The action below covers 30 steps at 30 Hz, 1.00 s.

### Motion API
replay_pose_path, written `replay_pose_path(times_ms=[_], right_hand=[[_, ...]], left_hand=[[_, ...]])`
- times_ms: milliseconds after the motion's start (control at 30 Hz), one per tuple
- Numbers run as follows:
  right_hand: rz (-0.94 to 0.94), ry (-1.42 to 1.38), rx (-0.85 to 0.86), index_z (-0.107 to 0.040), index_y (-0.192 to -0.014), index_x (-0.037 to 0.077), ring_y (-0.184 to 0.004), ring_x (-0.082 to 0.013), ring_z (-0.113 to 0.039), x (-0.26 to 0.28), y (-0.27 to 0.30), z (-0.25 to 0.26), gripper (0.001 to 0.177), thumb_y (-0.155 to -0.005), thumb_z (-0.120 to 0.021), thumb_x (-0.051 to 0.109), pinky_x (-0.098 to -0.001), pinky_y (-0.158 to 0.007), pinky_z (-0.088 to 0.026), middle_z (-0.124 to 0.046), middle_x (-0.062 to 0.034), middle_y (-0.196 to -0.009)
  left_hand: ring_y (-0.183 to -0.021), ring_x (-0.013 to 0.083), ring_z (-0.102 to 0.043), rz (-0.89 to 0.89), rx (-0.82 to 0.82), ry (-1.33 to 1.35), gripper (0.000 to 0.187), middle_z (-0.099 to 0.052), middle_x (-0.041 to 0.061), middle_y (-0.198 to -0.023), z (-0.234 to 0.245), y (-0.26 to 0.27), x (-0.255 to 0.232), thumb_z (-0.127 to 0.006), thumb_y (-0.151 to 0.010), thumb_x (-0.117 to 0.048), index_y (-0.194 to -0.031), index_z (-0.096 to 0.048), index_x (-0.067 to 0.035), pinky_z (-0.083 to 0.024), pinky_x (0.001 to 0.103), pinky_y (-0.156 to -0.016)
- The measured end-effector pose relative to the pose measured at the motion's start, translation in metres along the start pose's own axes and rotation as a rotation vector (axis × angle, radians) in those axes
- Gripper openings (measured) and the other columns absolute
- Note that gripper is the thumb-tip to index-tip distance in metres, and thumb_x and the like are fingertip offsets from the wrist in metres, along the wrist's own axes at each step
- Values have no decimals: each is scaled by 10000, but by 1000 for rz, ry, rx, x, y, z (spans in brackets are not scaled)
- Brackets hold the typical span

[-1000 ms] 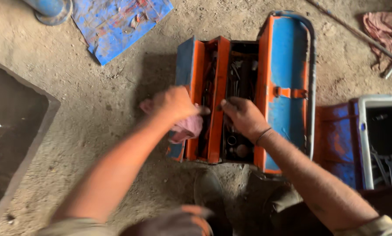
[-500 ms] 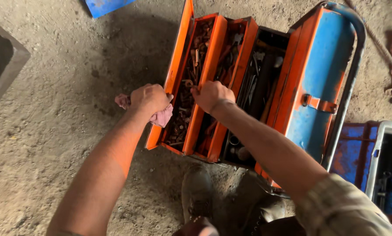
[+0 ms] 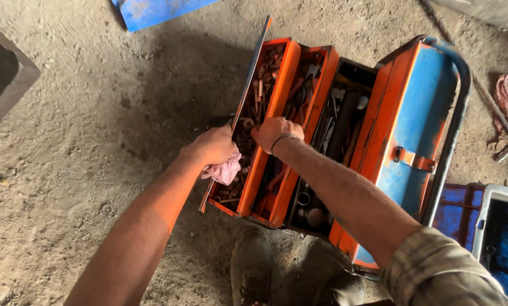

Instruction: The person sits on the ground and organizes tools inside an orange and blue toolbox. They open drawers, move wrenches and other tools around, and then close the toolbox. Finally, they pick up a wrench from a nearby blue container.

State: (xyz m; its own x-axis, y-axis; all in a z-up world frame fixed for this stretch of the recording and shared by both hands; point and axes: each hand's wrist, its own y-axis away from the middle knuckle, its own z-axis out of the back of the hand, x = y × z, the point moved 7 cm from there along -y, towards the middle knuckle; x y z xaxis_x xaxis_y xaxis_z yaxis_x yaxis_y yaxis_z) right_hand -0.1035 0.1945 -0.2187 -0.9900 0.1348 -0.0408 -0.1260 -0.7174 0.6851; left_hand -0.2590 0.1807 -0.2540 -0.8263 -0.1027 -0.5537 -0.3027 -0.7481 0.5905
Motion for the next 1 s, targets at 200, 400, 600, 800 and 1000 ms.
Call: replay_pose_path(times_ms=[200, 400, 600, 800, 1000], right_hand=[[8, 8, -77, -763, -1077, 124, -1030, -297, -703, -10, 13, 25, 593, -998, -445, 619, -483, -912, -563, -742, -100, -1083], [158, 11, -104, -806, -931, 90, -951, -338, -725, -62, 50, 50, 614, -1034, -403, 542, -500, -916, -556, -777, -141, -937], [228, 68, -210, -769, -947, 120, -946, -400, -701, -122, 91, 57, 449, -981, -462, 445, -560, -865, -553, -747, -153, -953], [-9, 146, -226, -741, -865, 70, -698, -301, -739, -190, 141, 84, 633, -1027, -414, 587, -465, -695, -620, -720, -144, -767], [84, 60, -516, -771, -789, 102, -616, -301, -705, -239, 190, 136, 611, -995, -499, 610, -451, -657, -595, -696, -102, -643]], left_hand=[[-965, 414, -715, -17, -54, 39, 386, -712, 252, -1029, 40, 46, -42, -568, -901, -152, -1271, -575, -45, -553, 517, -841], [-775, 345, -763, -253, -106, 144, 188, -755, 220, -804, 71, 100, -100, -580, -913, -146, -996, -643, 10, -575, 462, -680], [-528, 302, -702, -311, -124, 60, 256, -668, 170, -634, 39, 127, -135, -636, -935, -200, -878, -600, 47, -540, 441, -471], [-449, 245, -652, -549, -156, 89, 206, -649, 123, -589, -10, 132, -187, -607, -924, -97, -1059, -571, 55, -517, 407, -412], [-687, 265, -741, -382, 34, -65, 373, -724, 204, -798, -27, 117, -244, -588, -1001, -201, -1176, -554, 126, -588, 367, -534]])
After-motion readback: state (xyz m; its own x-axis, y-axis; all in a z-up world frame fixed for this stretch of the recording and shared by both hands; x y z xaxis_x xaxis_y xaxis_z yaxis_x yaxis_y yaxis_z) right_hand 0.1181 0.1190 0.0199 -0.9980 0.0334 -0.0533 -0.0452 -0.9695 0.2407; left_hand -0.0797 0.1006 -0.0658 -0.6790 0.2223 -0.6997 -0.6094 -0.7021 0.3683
